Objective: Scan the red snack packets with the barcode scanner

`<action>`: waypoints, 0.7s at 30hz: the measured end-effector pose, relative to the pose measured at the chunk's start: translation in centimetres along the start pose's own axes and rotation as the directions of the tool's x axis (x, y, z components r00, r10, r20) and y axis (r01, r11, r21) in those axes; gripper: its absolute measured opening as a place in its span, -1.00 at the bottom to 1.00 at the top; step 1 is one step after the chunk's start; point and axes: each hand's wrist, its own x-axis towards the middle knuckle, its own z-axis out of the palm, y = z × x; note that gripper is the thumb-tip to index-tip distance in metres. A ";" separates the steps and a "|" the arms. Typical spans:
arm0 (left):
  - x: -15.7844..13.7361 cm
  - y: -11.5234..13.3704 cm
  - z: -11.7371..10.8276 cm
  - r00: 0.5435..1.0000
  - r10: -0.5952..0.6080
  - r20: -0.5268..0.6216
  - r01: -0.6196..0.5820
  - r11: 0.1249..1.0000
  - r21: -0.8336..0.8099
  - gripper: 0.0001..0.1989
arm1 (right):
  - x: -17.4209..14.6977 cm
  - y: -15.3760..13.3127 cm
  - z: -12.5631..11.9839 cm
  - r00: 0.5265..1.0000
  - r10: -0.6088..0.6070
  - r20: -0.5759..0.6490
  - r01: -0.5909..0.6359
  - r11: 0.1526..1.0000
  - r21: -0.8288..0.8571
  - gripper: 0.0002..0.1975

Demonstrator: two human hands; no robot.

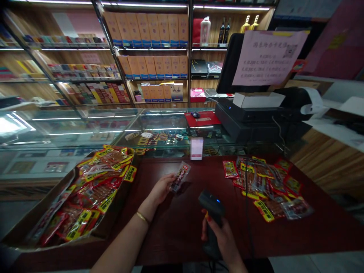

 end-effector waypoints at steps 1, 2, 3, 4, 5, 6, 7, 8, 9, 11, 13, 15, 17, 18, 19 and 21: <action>0.3 0.0 0.0 1.000 -0.013 0.016 0.013 1.000 0.002 -0.75 | 0.0 -0.1 0.2 1.000 0.000 -0.007 0.000 1.000 -0.008 -0.42; 0.6 0.0 0.1 0.999 -0.024 0.031 0.024 1.000 0.004 -0.74 | -0.1 -0.2 0.4 1.000 -0.006 -0.017 0.006 1.000 -0.022 -0.41; 0.9 -0.1 0.2 0.998 -0.034 0.044 0.034 0.999 0.008 -0.74 | -0.3 -0.3 0.6 0.999 -0.018 -0.027 0.017 0.999 -0.042 -0.40; 1.1 -0.2 0.2 0.998 -0.042 0.056 0.042 0.999 0.011 -0.74 | -0.5 -0.3 0.9 0.999 -0.035 -0.038 0.032 0.997 -0.075 -0.40; 1.3 -0.2 0.3 0.996 -0.050 0.068 0.049 0.999 0.014 -0.73 | -0.8 -0.2 1.1 0.998 -0.050 -0.047 0.044 0.991 -0.128 -0.42; 1.4 -0.3 0.4 0.995 -0.056 0.081 0.055 0.998 0.017 -0.73 | -1.1 -0.1 1.2 0.996 -0.067 -0.056 0.055 0.979 -0.199 -0.44; 1.4 -0.4 0.4 0.994 -0.060 0.093 0.058 0.998 0.020 -0.72 | -1.5 0.1 1.4 0.994 -0.086 -0.061 0.065 0.957 -0.283 -0.46; 1.4 -0.4 0.4 0.993 -0.061 0.105 0.059 0.998 0.023 -0.72 | -2.0 0.3 1.5 0.992 -0.106 -0.062 0.075 0.924 -0.375 -0.46; 1.4 -0.4 0.5 0.991 -0.062 0.118 0.059 0.998 0.026 -0.72 | -2.4 0.4 1.5 0.990 -0.128 -0.059 0.086 0.880 -0.467 -0.47; 1.3 -0.3 0.4 0.987 -0.062 0.146 0.057 0.998 0.034 -0.72 | -3.3 0.6 1.4 0.984 -0.173 -0.048 0.108 0.781 -0.615 -0.48; 1.1 -0.2 0.4 0.984 -0.062 0.169 0.056 0.998 0.041 -0.72 | -4.0 0.5 1.2 0.978 -0.208 -0.030 0.128 0.701 -0.702 -0.51; 1.1 -0.2 0.3 0.981 -0.062 0.183 0.054 0.997 0.047 -0.72 | -4.5 0.0 0.9 0.976 -0.218 -0.012 0.138 0.656 -0.742 -0.54; 1.2 -0.4 0.2 0.980 -0.063 0.188 0.054 0.997 0.053 -0.72 | -4.9 -0.6 0.6 0.979 -0.205 0.011 0.141 0.632 -0.762 -0.58; 1.3 -0.4 0.2 0.980 -0.063 0.188 0.053 0.997 0.056 -0.73 | -5.0 -0.9 0.5 0.981 -0.194 0.023 0.141 0.623 -0.769 -0.60; 1.4 -0.5 0.2 0.981 -0.062 0.186 0.052 0.997 0.059 -0.73 | -5.0 -1.2 0.4 0.982 -0.183 0.036 0.143 0.614 -0.776 -0.61; 1.7 -0.6 0.1 0.983 -0.053 0.178 0.042 0.997 0.061 -0.73 | -5.1 -1.4 0.3 0.983 -0.177 0.054 0.151 0.598 -0.788 -0.63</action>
